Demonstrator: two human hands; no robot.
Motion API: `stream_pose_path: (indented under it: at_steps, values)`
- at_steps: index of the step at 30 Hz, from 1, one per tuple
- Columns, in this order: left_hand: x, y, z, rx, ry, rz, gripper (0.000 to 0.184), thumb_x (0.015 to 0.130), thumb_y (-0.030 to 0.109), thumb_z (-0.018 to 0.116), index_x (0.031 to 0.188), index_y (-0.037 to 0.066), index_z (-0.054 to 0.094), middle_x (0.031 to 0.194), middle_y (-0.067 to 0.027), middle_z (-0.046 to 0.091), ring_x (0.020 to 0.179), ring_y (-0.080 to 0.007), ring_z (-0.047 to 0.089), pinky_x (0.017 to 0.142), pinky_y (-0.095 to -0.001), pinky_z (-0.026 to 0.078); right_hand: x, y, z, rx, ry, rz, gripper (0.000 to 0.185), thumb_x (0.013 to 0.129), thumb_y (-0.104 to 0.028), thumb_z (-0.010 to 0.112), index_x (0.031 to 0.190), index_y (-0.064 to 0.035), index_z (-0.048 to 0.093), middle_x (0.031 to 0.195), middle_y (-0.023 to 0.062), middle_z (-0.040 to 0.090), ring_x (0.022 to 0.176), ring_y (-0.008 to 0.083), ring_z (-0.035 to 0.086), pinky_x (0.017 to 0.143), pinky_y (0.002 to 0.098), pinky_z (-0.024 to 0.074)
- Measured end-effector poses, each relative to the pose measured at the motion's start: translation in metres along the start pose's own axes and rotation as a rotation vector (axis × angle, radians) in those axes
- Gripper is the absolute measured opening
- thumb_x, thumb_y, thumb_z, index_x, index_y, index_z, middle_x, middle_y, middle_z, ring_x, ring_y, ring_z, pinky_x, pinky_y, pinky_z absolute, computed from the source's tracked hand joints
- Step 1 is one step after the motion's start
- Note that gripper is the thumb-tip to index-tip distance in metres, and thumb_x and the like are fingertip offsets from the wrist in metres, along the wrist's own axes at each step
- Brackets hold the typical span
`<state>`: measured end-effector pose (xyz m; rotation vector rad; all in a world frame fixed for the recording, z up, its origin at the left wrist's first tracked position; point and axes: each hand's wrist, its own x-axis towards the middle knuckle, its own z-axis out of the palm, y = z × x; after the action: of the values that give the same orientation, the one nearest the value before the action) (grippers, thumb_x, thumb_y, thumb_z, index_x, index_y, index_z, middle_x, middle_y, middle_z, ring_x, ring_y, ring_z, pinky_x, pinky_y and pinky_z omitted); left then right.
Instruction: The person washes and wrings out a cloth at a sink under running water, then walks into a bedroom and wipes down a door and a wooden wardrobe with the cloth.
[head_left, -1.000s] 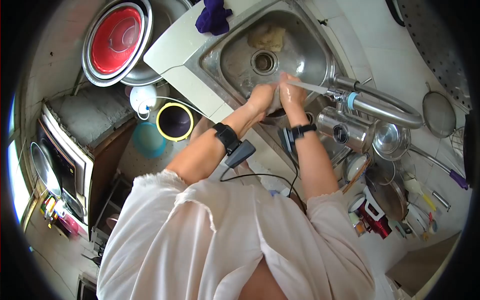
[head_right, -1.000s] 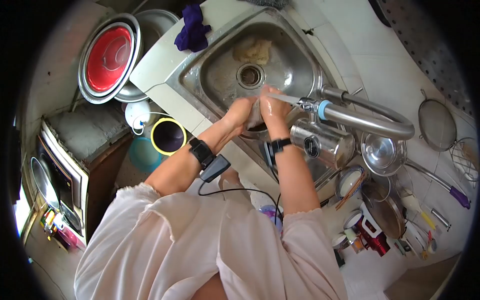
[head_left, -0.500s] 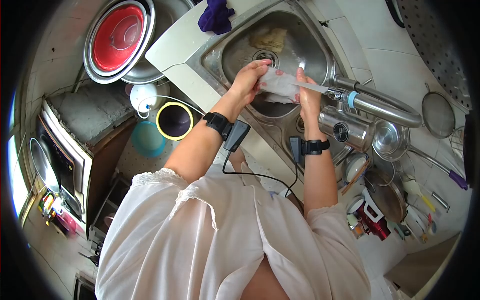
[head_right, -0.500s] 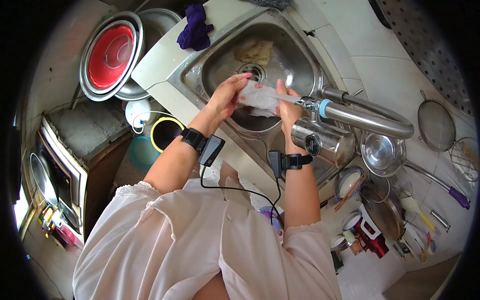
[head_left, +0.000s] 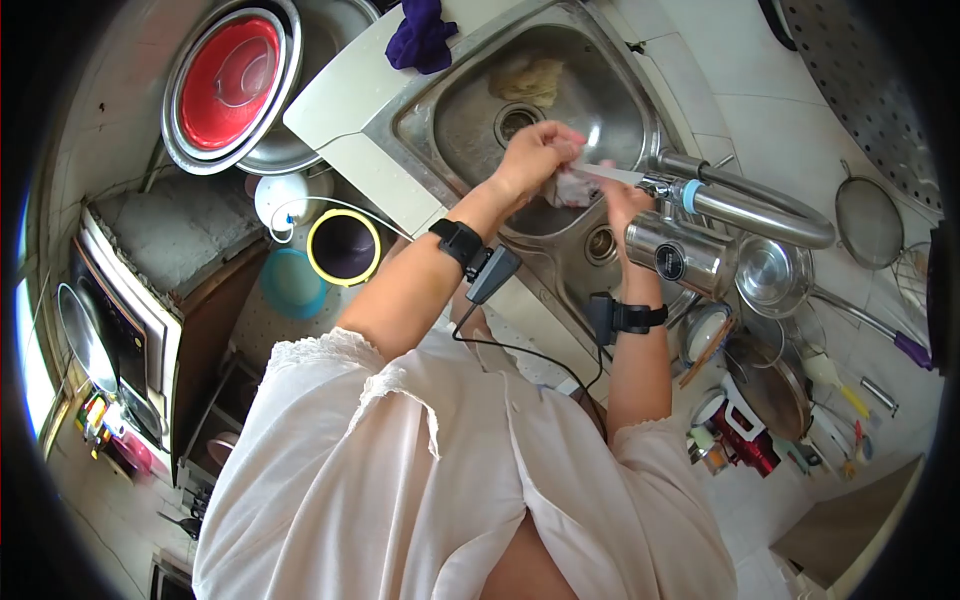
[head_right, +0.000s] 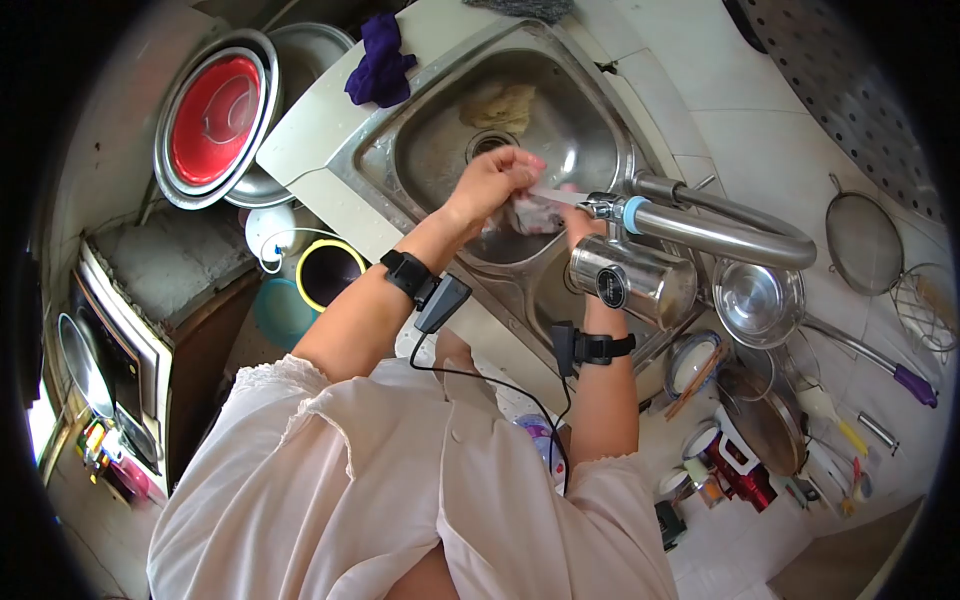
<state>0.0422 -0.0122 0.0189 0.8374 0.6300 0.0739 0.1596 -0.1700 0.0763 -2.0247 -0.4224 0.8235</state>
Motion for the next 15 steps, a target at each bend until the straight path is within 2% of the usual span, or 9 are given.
stream_pose_path:
  at_steps: [2,3,4,6,7,8,10,11,15]
  values:
    - [-0.02,0.034,0.01,-0.125,-0.028,0.131,0.021,0.1,0.006,0.063,0.12,0.006,0.07,0.106,-0.0045,0.07,0.089,-0.0116,0.066,0.08,-0.0263,0.053,0.003,0.013,-0.031,-0.026,0.126,-0.097,0.033,0.102,-0.028,0.068,0.12,-0.0004,0.071,0.112,0.0105,0.072,0.106,0.0194,0.066,0.096,0.035,0.0528]
    - [-0.026,0.033,0.005,-0.196,-0.126,0.117,0.028,0.1,0.004,0.061,0.126,0.008,0.069,0.115,-0.0037,0.069,0.096,-0.0096,0.064,0.084,-0.0237,0.05,0.001,0.012,-0.048,-0.002,0.186,-0.125,0.034,0.102,-0.028,0.068,0.122,-0.0007,0.069,0.114,0.0104,0.071,0.107,0.0197,0.066,0.097,0.0353,0.0526]
    - [-0.031,0.031,0.003,-0.191,-0.124,0.12,0.028,0.1,0.004,0.061,0.126,0.008,0.069,0.115,-0.0037,0.069,0.096,-0.0096,0.064,0.084,-0.0237,0.05,-0.001,0.008,-0.064,0.036,0.242,-0.147,0.035,0.102,-0.028,0.067,0.123,-0.0011,0.068,0.115,0.0103,0.071,0.108,0.0199,0.066,0.098,0.0356,0.0524]
    - [-0.042,0.025,-0.001,0.108,-0.082,0.251,0.038,0.1,0.003,0.061,0.137,0.011,0.064,0.126,-0.0018,0.066,0.111,-0.0087,0.06,0.092,-0.0223,0.046,0.001,0.004,-0.083,0.115,0.31,-0.18,0.036,0.102,-0.029,0.067,0.126,-0.0017,0.066,0.117,0.0101,0.07,0.109,0.0203,0.065,0.099,0.0363,0.0521]
    - [-0.045,0.022,-0.005,0.092,-0.086,0.14,0.048,0.1,0.002,0.06,0.146,0.014,0.058,0.137,0.0005,0.061,0.122,-0.0083,0.054,0.097,-0.0216,0.041,0.003,0.0,-0.09,0.149,0.331,-0.198,0.037,0.102,-0.029,0.066,0.127,-0.002,0.065,0.119,0.0099,0.069,0.11,0.0206,0.065,0.099,0.0366,0.0519]
    - [-0.047,0.019,-0.008,0.099,-0.086,0.142,0.048,0.1,0.002,0.06,0.146,0.014,0.058,0.137,0.0005,0.061,0.122,-0.0083,0.054,0.097,-0.0216,0.041,0.006,-0.004,-0.093,0.178,0.341,-0.207,0.038,0.102,-0.029,0.066,0.129,-0.0023,0.064,0.12,0.0098,0.069,0.111,0.0208,0.065,0.1,0.0369,0.0517]
    - [-0.052,0.018,-0.01,-0.026,0.01,0.147,0.054,0.099,0.0,0.059,0.151,0.015,0.054,0.145,-0.0004,0.057,0.128,-0.0111,0.051,0.105,-0.0246,0.039,0.006,-0.007,-0.094,0.221,0.347,-0.206,0.04,0.103,-0.03,0.065,0.132,-0.0029,0.062,0.123,0.0096,0.068,0.113,0.0213,0.064,0.101,0.0375,0.0513]
    - [-0.053,0.018,-0.013,-0.006,-0.017,0.233,0.061,0.098,-0.001,0.059,0.155,0.016,0.049,0.153,-0.0018,0.05,0.139,-0.0149,0.045,0.114,-0.0278,0.034,0.004,-0.007,-0.091,0.237,0.333,-0.194,0.041,0.103,-0.03,0.065,0.133,-0.0032,0.061,0.124,0.0095,0.067,0.114,0.0215,0.064,0.102,0.0378,0.0512]
    - [-0.06,0.031,0.003,-0.096,-0.039,0.238,0.065,0.098,-0.002,0.059,0.158,0.017,0.044,0.158,-0.0029,0.045,0.148,-0.0181,0.037,0.121,-0.0307,0.028,-0.001,0.003,-0.038,0.371,0.097,0.009,0.045,0.103,-0.031,0.063,0.139,-0.0044,0.057,0.129,0.009,0.065,0.117,0.0224,0.063,0.104,0.0391,0.0504]
